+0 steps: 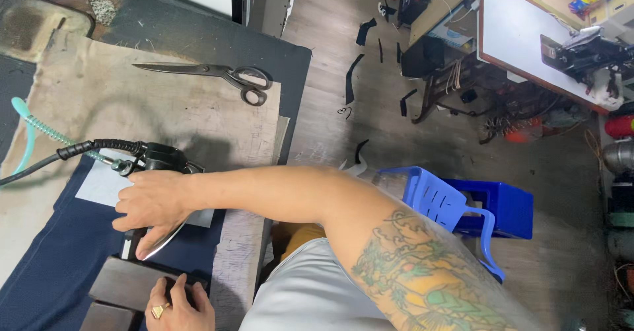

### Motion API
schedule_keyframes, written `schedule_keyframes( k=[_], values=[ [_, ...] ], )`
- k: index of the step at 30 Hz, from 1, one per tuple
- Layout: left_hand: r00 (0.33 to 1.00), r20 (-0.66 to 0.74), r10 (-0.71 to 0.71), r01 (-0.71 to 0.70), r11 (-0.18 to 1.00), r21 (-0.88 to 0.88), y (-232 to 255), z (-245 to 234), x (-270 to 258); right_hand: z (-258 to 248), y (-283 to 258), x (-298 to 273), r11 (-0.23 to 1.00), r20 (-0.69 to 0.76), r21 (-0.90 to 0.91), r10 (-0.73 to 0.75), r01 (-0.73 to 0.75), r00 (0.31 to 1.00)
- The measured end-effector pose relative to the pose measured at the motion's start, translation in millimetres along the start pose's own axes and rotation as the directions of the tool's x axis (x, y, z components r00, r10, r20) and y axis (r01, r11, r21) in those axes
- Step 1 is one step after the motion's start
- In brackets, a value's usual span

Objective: The person irons a piece of dark blue fabric on a workbench, placing wooden blocks on the fabric to keep it flat and moving the iron over different sections.

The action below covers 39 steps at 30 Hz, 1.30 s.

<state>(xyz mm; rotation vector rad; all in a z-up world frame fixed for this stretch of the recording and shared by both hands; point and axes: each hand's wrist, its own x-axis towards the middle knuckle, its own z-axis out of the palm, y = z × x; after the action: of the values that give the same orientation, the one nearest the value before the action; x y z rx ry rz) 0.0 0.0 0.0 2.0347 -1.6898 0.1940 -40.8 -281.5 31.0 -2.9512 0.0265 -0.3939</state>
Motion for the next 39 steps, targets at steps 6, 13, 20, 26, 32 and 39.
schedule_keyframes(
  k=[6, 13, 20, 26, 32, 39],
  values=[
    [0.998, -0.034, -0.046, 0.046, 0.999, -0.01, -1, 5, -6, -2, -5, 1, 1.0, -0.03, -0.024, 0.007, -0.008, 1.0],
    [0.998, -0.026, -0.051, 0.051, 0.999, 0.001, 3, 1, -3, -12, -13, 0, 0.995, -0.197, 0.06, 0.089, -0.078, 0.976],
    [0.997, 0.026, -0.071, 0.072, 0.997, -0.016, 26, -31, 23, -2, -4, -4, 1.0, -0.215, -0.023, -0.012, 0.007, 0.977],
    [0.985, 0.127, -0.12, 0.137, 0.981, -0.14, 26, -44, 38, -30, -4, -8, 0.995, -0.185, -0.063, -0.088, 0.078, 0.979],
    [0.959, 0.166, -0.231, 0.248, 0.965, -0.088, 28, -44, 35, -43, -9, -7, 0.992, -0.319, -0.097, -0.109, 0.082, 0.941],
    [0.95, 0.199, -0.241, 0.257, 0.965, -0.057, 20, -31, 19, -43, -13, -6, 0.988, -0.28, -0.151, -0.069, 0.027, 0.957]
  ],
)
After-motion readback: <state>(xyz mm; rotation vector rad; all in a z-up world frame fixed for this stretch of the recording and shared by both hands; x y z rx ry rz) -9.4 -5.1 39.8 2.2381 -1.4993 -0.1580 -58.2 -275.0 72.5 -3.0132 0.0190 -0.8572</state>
